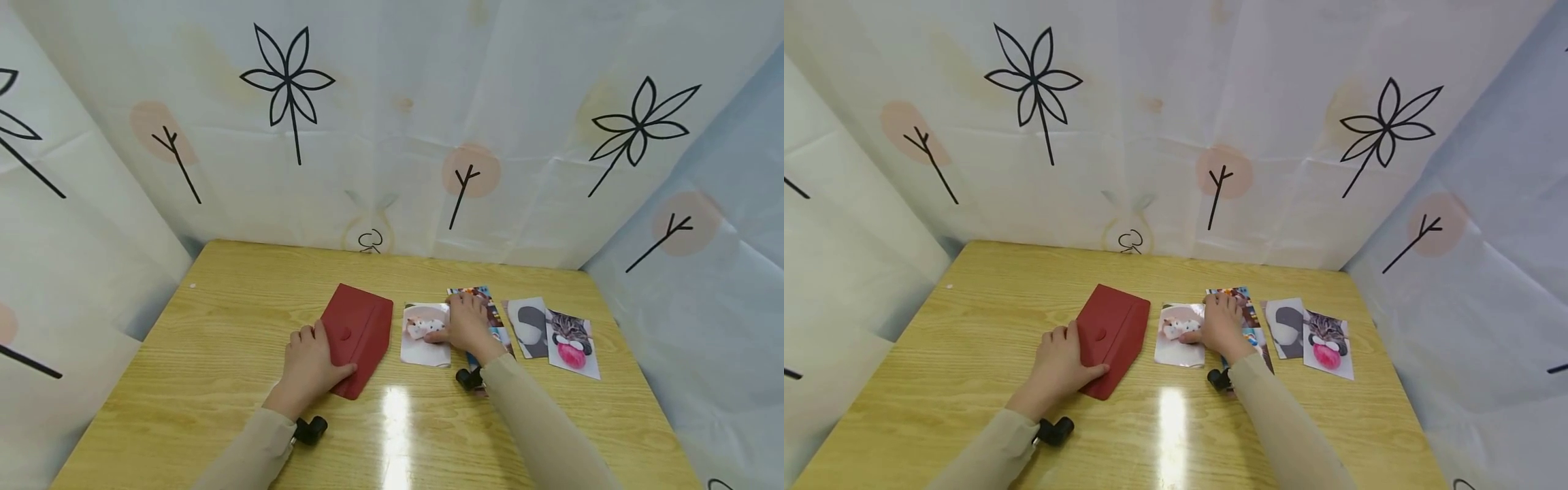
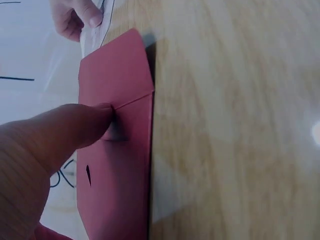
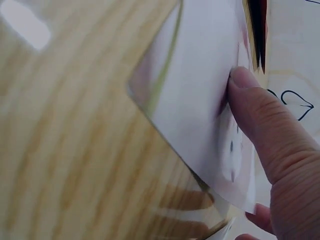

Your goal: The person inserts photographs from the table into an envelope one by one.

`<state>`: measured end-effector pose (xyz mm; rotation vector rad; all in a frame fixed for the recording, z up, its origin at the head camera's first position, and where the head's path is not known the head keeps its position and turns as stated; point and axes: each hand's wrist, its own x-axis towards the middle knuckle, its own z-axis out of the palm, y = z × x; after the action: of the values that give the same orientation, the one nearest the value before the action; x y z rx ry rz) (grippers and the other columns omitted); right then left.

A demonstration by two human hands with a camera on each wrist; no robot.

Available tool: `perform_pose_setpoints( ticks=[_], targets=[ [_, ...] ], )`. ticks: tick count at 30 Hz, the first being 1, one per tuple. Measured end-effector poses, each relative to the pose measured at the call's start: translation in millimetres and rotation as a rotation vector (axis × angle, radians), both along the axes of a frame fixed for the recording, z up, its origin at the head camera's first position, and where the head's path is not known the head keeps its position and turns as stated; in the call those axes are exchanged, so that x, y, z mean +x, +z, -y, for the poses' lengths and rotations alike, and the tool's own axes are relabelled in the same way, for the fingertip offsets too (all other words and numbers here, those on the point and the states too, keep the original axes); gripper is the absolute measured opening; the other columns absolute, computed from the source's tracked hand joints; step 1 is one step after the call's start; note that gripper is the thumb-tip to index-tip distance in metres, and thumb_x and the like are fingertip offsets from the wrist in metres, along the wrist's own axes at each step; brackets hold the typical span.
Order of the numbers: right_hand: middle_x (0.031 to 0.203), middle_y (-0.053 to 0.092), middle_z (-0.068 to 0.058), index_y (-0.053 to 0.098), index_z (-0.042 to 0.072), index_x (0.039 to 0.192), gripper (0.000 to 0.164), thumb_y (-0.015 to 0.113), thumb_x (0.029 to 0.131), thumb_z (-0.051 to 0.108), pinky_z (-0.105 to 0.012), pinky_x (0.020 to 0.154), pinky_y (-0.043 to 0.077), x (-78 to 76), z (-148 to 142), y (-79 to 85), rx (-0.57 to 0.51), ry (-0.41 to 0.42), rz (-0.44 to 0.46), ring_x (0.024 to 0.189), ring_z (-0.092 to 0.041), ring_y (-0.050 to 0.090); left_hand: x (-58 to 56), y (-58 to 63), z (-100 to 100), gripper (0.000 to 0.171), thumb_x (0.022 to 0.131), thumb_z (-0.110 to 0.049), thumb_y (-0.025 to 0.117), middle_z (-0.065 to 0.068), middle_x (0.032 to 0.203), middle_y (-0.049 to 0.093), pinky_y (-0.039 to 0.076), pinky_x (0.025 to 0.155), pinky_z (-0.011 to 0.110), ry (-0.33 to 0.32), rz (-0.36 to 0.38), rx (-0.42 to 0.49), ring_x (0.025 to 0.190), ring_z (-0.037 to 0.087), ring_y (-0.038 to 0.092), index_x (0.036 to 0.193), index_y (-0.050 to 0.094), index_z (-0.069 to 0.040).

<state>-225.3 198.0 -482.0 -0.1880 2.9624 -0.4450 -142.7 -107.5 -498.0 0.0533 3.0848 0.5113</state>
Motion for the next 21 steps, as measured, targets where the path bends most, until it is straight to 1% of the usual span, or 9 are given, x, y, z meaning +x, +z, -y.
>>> perform_pose_setpoints(
  ticks=[4,7,9,11,13,15,16,18,21],
  targets=[
    [0.130,0.041,-0.020,0.044,0.004,0.131,0.093,0.081,0.066,0.059,-0.059,0.104,0.023,1.5,-0.2,-3.6,-0.060,-0.021,-0.040,0.124,-0.041,0.031,-1.0,3.4,4.9,0.105,0.064,-0.063,0.079,0.031,0.106,0.048,0.043,0.080,0.054,0.040,0.005,-0.029,0.097,0.045,0.046,0.123,0.042,0.016],
    [0.123,0.046,-0.019,0.042,0.004,0.128,0.086,0.083,0.070,0.051,-0.056,0.100,0.028,2.4,-0.1,-4.9,-0.110,-0.030,-0.062,0.118,-0.038,0.039,-1.5,5.7,8.3,0.097,0.063,-0.062,0.080,0.027,0.096,0.048,0.043,0.075,0.053,0.060,0.038,-0.023,0.091,0.042,0.047,0.112,0.047,0.015],
    [0.117,0.051,-0.018,0.043,0.003,0.126,0.074,0.081,0.076,0.042,-0.054,0.094,0.033,3.0,0.5,-4.2,-0.149,-0.034,-0.081,0.110,-0.036,0.046,-2.0,6.2,10.0,0.092,0.062,-0.062,0.080,0.024,0.091,0.047,0.043,0.073,0.051,0.073,0.065,-0.012,0.088,0.040,0.046,0.106,0.049,0.013],
    [0.106,0.057,-0.017,0.043,0.004,0.125,0.058,0.075,0.085,0.032,-0.049,0.083,0.041,4.1,1.0,-2.5,-0.203,-0.041,-0.076,0.094,-0.034,0.055,-2.5,5.5,11.3,0.089,0.061,-0.062,0.080,0.022,0.088,0.046,0.042,0.073,0.049,0.083,0.086,-0.007,0.087,0.039,0.046,0.102,0.049,0.011],
    [0.098,0.059,-0.014,0.045,0.004,0.124,0.042,0.066,0.092,0.022,-0.043,0.071,0.044,5.0,0.3,-0.8,-0.258,-0.045,-0.074,0.078,-0.028,0.057,-2.9,3.9,12.3,0.087,0.060,-0.063,0.079,0.020,0.087,0.046,0.041,0.073,0.048,0.087,0.088,-0.010,0.086,0.038,0.046,0.100,0.050,0.009],
    [0.094,0.058,-0.012,0.046,0.004,0.125,0.033,0.058,0.096,0.016,-0.038,0.061,0.044,6.2,-0.8,1.7,-0.333,-0.054,-0.061,0.068,-0.023,0.055,-2.8,2.4,13.0,0.088,0.059,-0.063,0.079,0.021,0.087,0.045,0.041,0.073,0.048,0.085,0.080,-0.013,0.085,0.038,0.045,0.099,0.049,0.009],
    [0.093,0.057,-0.011,0.046,0.004,0.126,0.031,0.055,0.097,0.014,-0.036,0.059,0.044,7.1,-1.8,3.0,-0.373,-0.062,-0.049,0.067,-0.022,0.054,-2.5,1.6,13.3,0.088,0.058,-0.063,0.079,0.021,0.087,0.045,0.041,0.073,0.048,0.083,0.074,-0.012,0.085,0.038,0.045,0.099,0.049,0.009],
    [0.096,0.057,-0.009,0.049,0.004,0.127,0.032,0.054,0.097,0.013,-0.033,0.059,0.044,8.2,-4.7,5.4,-0.424,-0.071,-0.059,0.071,-0.020,0.055,-1.8,1.4,13.7,0.089,0.058,-0.062,0.079,0.023,0.090,0.045,0.041,0.074,0.049,0.079,0.059,-0.008,0.086,0.038,0.044,0.100,0.050,0.011],
    [0.098,0.057,-0.010,0.049,0.006,0.133,0.036,0.055,0.097,0.011,-0.033,0.057,0.044,10.3,-11.3,10.6,-0.508,-0.080,-0.052,0.076,-0.022,0.056,-0.6,3.4,14.4,0.091,0.059,-0.061,0.079,0.025,0.095,0.044,0.042,0.075,0.050,0.071,0.044,0.003,0.089,0.039,0.043,0.104,0.050,0.013]
  ],
)
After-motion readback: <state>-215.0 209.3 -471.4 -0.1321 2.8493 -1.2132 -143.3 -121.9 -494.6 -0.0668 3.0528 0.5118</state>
